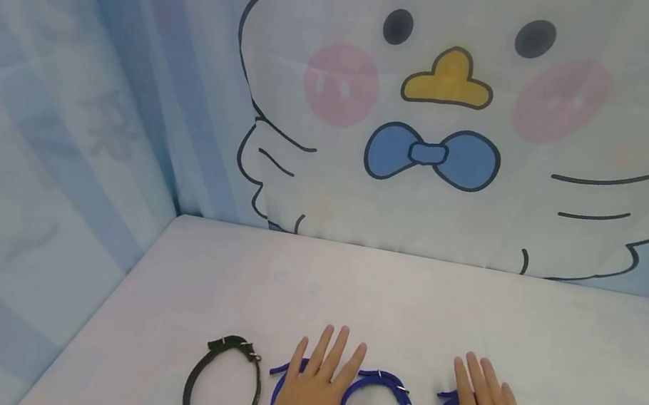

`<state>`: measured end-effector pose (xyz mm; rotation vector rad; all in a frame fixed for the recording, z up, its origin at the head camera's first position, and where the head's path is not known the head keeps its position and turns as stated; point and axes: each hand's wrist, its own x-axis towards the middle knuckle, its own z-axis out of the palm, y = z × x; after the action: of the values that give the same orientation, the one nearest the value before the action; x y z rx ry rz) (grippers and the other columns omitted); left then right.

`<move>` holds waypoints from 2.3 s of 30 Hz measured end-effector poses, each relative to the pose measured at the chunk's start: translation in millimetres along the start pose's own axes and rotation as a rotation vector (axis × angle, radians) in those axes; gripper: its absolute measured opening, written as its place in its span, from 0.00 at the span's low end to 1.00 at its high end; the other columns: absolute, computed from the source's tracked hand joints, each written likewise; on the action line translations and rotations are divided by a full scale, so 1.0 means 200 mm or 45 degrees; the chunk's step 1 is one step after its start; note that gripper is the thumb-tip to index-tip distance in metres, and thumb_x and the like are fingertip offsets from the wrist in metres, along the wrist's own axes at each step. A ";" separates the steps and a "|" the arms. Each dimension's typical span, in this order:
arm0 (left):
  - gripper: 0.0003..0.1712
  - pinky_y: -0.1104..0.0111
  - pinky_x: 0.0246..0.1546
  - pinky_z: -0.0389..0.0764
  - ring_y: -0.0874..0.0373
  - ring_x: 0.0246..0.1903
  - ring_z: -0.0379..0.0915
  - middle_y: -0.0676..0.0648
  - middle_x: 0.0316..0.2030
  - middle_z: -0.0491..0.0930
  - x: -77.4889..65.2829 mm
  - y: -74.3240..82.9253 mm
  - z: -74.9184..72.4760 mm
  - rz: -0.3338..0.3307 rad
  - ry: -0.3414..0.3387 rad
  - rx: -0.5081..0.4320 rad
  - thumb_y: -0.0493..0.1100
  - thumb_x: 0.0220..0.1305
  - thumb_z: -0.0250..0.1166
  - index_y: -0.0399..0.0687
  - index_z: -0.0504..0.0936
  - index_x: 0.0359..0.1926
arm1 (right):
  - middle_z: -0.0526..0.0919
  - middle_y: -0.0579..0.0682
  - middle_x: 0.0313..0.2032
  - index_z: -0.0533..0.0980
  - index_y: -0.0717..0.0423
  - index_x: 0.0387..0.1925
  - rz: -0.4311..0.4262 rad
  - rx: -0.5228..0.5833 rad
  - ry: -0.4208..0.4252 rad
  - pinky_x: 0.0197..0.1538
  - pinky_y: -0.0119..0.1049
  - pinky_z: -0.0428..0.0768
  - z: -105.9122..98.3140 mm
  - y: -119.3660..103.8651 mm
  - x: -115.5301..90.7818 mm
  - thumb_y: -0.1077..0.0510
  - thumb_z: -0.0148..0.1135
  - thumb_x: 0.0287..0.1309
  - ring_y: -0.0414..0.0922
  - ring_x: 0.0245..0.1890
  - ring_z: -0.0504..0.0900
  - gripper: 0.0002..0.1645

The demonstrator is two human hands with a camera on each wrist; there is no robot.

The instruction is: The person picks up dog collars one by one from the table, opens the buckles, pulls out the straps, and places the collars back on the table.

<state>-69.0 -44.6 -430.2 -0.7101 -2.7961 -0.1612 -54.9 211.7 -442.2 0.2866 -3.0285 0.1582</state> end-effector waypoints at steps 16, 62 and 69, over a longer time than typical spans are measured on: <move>0.39 0.51 0.68 0.68 0.46 0.74 0.53 0.45 0.76 0.55 0.13 0.14 -0.04 0.198 -0.155 -0.231 0.70 0.73 0.41 0.57 0.58 0.76 | 0.60 0.74 0.68 0.57 0.71 0.70 0.016 0.035 -0.050 0.62 0.67 0.69 -0.05 0.12 0.00 0.29 0.67 0.51 0.71 0.67 0.62 0.63; 0.16 0.84 0.38 0.75 0.74 0.42 0.75 0.63 0.45 0.82 0.35 0.45 0.11 0.261 -0.160 -0.329 0.50 0.59 0.74 0.60 0.86 0.49 | 0.76 0.50 0.36 0.74 0.68 0.54 0.099 0.108 -0.409 0.43 0.47 0.84 -0.02 0.30 0.05 0.57 0.72 0.55 0.44 0.36 0.76 0.28; 0.12 0.86 0.38 0.74 0.74 0.39 0.75 0.62 0.43 0.82 0.36 0.45 0.12 0.294 -0.142 -0.362 0.47 0.58 0.74 0.61 0.88 0.44 | 0.75 0.48 0.32 0.76 0.67 0.49 0.056 0.078 -0.349 0.42 0.45 0.85 -0.02 0.29 0.04 0.66 0.69 0.55 0.41 0.32 0.75 0.20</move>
<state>-91.5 70.2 -430.1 -1.1331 -2.7959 -0.4955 -72.7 266.6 -442.2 0.2672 -3.3076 0.2339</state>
